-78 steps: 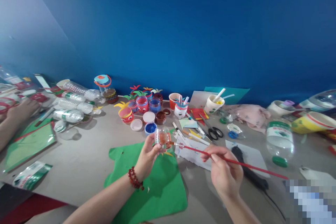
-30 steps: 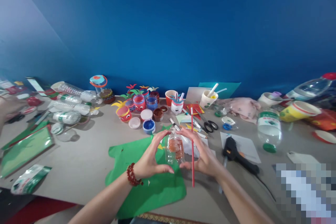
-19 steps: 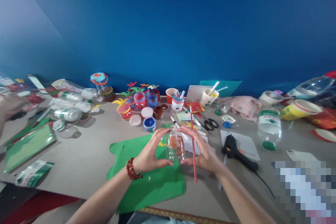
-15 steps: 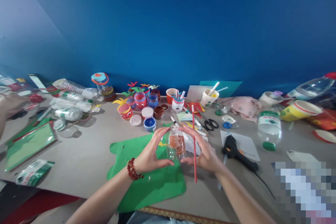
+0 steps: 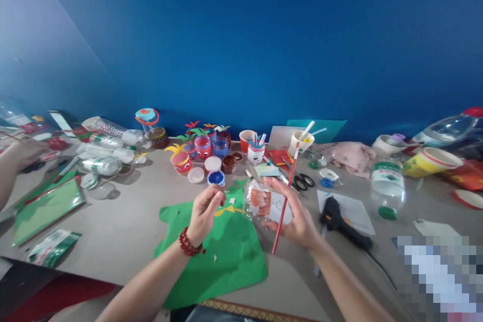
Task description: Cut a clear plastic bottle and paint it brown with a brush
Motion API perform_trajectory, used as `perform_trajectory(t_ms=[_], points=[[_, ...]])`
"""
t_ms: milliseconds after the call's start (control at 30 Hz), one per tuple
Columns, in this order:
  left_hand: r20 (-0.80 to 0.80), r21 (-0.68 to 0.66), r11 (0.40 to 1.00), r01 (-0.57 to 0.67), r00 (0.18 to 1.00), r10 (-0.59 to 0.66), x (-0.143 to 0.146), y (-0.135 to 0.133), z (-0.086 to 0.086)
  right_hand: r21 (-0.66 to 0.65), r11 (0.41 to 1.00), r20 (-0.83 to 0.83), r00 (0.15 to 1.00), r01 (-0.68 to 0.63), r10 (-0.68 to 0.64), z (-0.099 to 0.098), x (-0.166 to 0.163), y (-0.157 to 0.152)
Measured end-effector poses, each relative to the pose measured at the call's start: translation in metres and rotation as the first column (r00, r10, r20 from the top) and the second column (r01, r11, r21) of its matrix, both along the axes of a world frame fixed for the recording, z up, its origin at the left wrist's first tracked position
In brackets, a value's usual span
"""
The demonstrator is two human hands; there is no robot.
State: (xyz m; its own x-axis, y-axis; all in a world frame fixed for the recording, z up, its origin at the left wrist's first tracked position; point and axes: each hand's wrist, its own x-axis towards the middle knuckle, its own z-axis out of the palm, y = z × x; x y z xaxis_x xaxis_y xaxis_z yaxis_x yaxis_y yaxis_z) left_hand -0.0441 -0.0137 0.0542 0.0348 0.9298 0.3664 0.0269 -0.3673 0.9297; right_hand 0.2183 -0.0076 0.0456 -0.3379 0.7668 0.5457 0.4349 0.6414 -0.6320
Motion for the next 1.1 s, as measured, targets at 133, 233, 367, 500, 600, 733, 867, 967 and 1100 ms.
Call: perform_trajectory(t_ms=[133, 233, 367, 500, 600, 733, 867, 967, 1100], points=[[-0.065, -0.079, 0.997, -0.025, 0.998, 0.020, 0.005, -0.005, -0.001, 0.010, 1.000, 0.001, 1.000, 0.018, -0.018, 0.004, 0.000, -0.002], [-0.030, -0.115, 0.992, -0.048, 0.999, 0.045, 0.006, -0.004, -0.001, 0.015, 1.000, 0.014, 1.000, 0.024, -0.024, 0.003, 0.002, -0.001], [-0.101, -0.133, 0.985, -0.112, 0.990, 0.099, -0.004, 0.001, 0.013, 0.019, 0.997, 0.052, 0.995, 0.079, -0.080, 0.001, 0.006, 0.002], [-0.348, 0.003, 1.000, -0.021, 0.937, 0.020, -0.016, 0.004, 0.026, 0.010, 0.995, 0.043, 0.994, 0.098, -0.099, 0.002, 0.006, 0.004], [-0.543, 0.014, 0.998, 0.068, 0.838, -0.049, -0.017, 0.008, 0.016, 0.017, 0.995, 0.025, 0.995, 0.096, -0.097, 0.002, 0.005, 0.003], [-0.547, -0.111, 0.991, 0.082, 0.827, -0.129, -0.008, 0.018, -0.012, 0.021, 0.993, 0.038, 0.993, 0.114, -0.114, 0.001, 0.004, 0.002], [-0.482, -0.151, 0.985, 0.080, 0.864, -0.144, 0.000, 0.025, -0.024, 0.034, 0.993, 0.059, 0.992, 0.114, -0.116, 0.002, 0.004, 0.002], [-0.392, -0.194, 0.975, 0.106, 0.903, -0.176, -0.002, 0.023, -0.020, 0.052, 0.993, 0.070, 0.991, 0.110, -0.114, 0.003, 0.005, 0.003], [-0.230, -0.293, 0.944, 0.152, 0.947, -0.224, -0.013, 0.015, -0.010, 0.029, 0.993, 0.066, 0.991, 0.116, -0.117, 0.000, 0.008, 0.004]])
